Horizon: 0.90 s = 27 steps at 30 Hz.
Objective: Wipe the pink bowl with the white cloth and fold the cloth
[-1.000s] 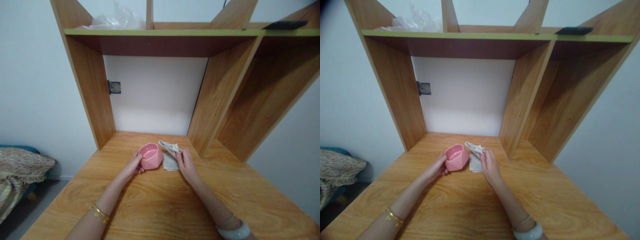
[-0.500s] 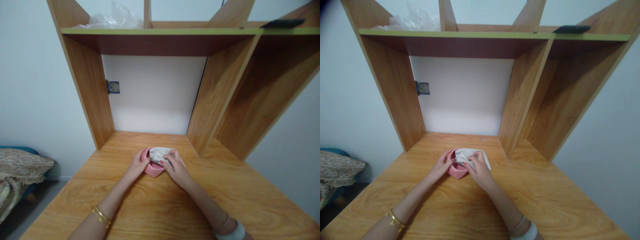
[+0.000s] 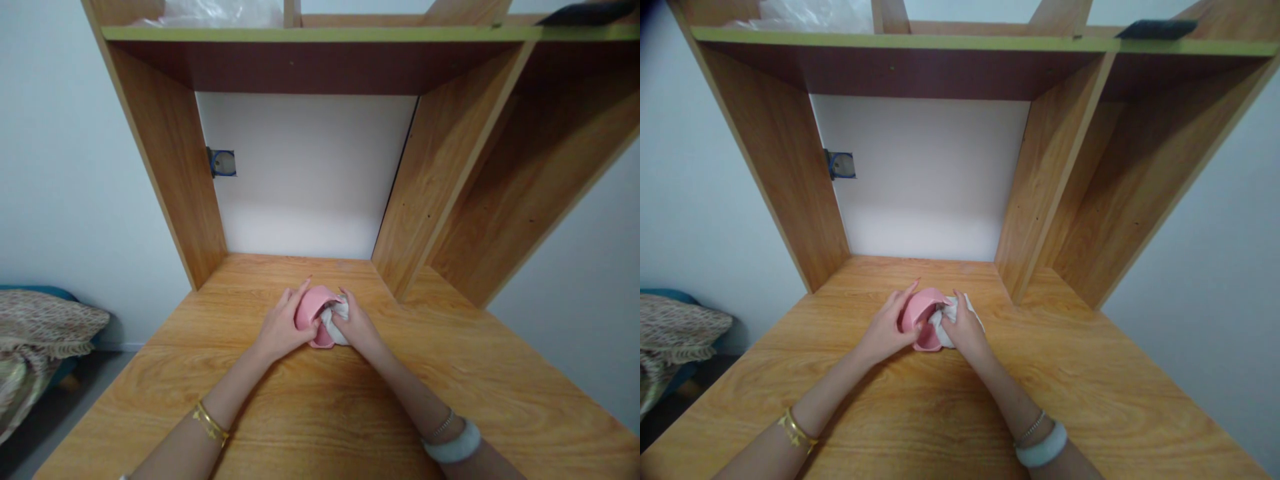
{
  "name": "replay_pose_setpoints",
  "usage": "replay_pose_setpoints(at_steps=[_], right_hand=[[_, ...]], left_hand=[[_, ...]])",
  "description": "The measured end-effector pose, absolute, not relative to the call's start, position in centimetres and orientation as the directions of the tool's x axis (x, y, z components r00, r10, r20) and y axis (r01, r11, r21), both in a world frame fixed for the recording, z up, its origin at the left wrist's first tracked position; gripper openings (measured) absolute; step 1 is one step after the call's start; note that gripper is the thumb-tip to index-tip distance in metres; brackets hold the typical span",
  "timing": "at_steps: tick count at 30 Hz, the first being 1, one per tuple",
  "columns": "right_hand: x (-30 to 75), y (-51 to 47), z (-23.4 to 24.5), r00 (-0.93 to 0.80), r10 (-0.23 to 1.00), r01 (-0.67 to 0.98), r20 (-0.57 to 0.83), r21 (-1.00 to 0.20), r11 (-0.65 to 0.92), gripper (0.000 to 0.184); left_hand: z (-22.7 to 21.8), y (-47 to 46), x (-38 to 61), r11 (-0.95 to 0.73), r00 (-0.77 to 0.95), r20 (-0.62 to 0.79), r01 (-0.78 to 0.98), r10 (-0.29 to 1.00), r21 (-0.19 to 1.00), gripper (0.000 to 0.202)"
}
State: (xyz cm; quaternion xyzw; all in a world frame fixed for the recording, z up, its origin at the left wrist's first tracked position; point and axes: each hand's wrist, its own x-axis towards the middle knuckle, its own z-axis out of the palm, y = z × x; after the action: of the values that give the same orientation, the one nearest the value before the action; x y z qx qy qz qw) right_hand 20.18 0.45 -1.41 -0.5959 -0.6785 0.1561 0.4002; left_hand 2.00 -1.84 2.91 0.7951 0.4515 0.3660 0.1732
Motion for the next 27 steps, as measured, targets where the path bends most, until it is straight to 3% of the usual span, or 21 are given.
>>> replay_pose_setpoints(at_steps=[4, 10, 13, 16, 22, 27], right_hand=[[20.1, 0.4, -1.7, 0.051, 0.914, 0.668, 0.402, -0.694, 0.268, 0.055], [19.9, 0.7, -1.9, 0.157, 0.884, 0.494, 0.440, -0.811, 0.315, 0.056], [19.7, 0.6, -1.5, 0.103, 0.897, 0.348, 0.430, -0.860, 0.372, 0.061], [19.4, 0.3, -0.9, 0.055, 0.902, 0.273, 0.427, -0.876, 0.398, 0.065], [19.8, 0.1, -0.1, 0.156, 0.913, 0.494, 0.376, -0.831, 0.258, 0.075], [20.3, -0.8, 1.2, 0.139, 0.879, 0.757, 0.456, -0.621, 0.202, 0.071]], left_hand=[[2.3, -1.4, 1.9, -0.531, 0.296, 0.443, 0.517, 0.847, 0.671, 0.069], [1.0, -1.0, 2.2, -0.446, 0.298, 0.361, 0.298, 0.883, 0.844, 0.098], [1.1, -1.6, 2.7, -0.483, 0.375, 0.404, 0.146, 0.834, 0.863, 0.102], [1.5, -2.1, 2.9, -0.534, 0.383, 0.450, 0.145, 0.807, 0.833, 0.099], [1.8, -2.2, 2.5, -0.528, 0.372, 0.398, 0.373, 0.839, 0.763, 0.093], [2.2, -2.3, 2.2, -0.480, 0.365, 0.331, 0.477, 0.870, 0.736, 0.092]])
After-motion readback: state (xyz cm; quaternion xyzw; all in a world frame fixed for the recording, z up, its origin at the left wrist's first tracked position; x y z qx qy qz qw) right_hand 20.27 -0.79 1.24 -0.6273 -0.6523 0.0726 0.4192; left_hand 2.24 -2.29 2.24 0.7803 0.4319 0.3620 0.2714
